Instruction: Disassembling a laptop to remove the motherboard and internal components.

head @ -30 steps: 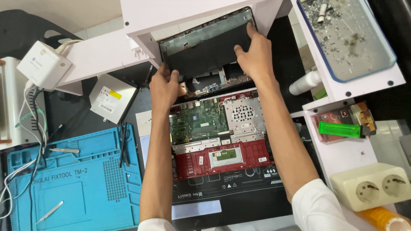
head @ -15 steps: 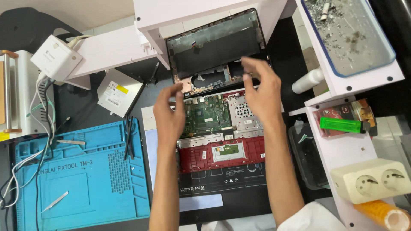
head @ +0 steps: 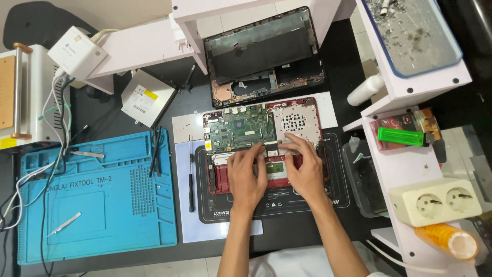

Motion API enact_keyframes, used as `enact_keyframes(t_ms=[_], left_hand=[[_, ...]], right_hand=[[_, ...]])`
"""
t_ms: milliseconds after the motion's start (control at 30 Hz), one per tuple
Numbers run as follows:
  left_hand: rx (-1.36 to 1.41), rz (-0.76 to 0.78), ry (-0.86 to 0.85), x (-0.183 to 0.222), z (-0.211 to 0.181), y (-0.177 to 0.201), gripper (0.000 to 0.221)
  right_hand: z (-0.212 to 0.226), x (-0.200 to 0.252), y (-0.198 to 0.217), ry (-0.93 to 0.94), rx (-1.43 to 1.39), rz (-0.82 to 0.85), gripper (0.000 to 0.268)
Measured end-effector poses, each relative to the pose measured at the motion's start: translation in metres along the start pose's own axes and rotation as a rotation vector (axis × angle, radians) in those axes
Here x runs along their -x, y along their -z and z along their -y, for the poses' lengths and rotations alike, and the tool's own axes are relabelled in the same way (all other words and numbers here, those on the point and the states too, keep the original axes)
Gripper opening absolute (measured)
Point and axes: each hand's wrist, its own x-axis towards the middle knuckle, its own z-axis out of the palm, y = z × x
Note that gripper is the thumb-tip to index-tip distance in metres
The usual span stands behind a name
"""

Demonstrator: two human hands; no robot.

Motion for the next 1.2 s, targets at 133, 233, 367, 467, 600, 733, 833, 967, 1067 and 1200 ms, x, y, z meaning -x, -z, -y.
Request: enact_keyframes(t_ms=[133,233,367,467,600,733,833,967,1067,1200], left_hand=[[0.044,-0.018,-0.064,0.0014,0.0027,-0.0017,0.027],[0.067,-0.017,-0.049,0.0025,0.0017,0.0014,0.028],[0.098,-0.005,-0.004,0.0053,0.0031,0.0012,0.03],[0.105,-0.019,-0.044,0.006,0.0028,0.002,0.031],[0.09,-0.013,-0.028,0.0056,0.0011,0.001,0.031],[0.101,-0.038,-0.036,0.0063,0.0024,-0.0006,0.03],[0.111,-0.078,-0.012,0.0057,0.005,-0.0042,0.029],[0.152,-0.176,0.024,0.0067,0.007,-0.0059,0.024],[0.201,-0.179,0.149,0.0081,0.007,-0.0053,0.023],[0.155,-0.247,0.122,0.0076,0.0096,-0.0053,0.024]], right_hand=[[-0.0007,0.0011,0.0022,0.049,0.054,0.0,0.044],[-0.0008,0.0023,0.002,0.058,0.034,0.017,0.047],[-0.0048,0.0045,0.0012,0.069,-0.004,0.013,0.048],[-0.0057,0.0064,0.0007,0.021,-0.052,0.005,0.046],[-0.0042,0.0055,-0.0002,0.003,-0.068,0.015,0.045],[-0.0042,0.0062,-0.0011,0.032,-0.072,-0.006,0.045],[-0.0062,0.0051,-0.0018,0.055,-0.026,-0.06,0.044],[-0.0039,0.002,-0.002,0.067,0.006,-0.032,0.045],[-0.0025,0.0015,-0.0042,0.122,0.064,0.013,0.049],[-0.007,0.002,-0.0071,0.11,0.093,0.057,0.054]])
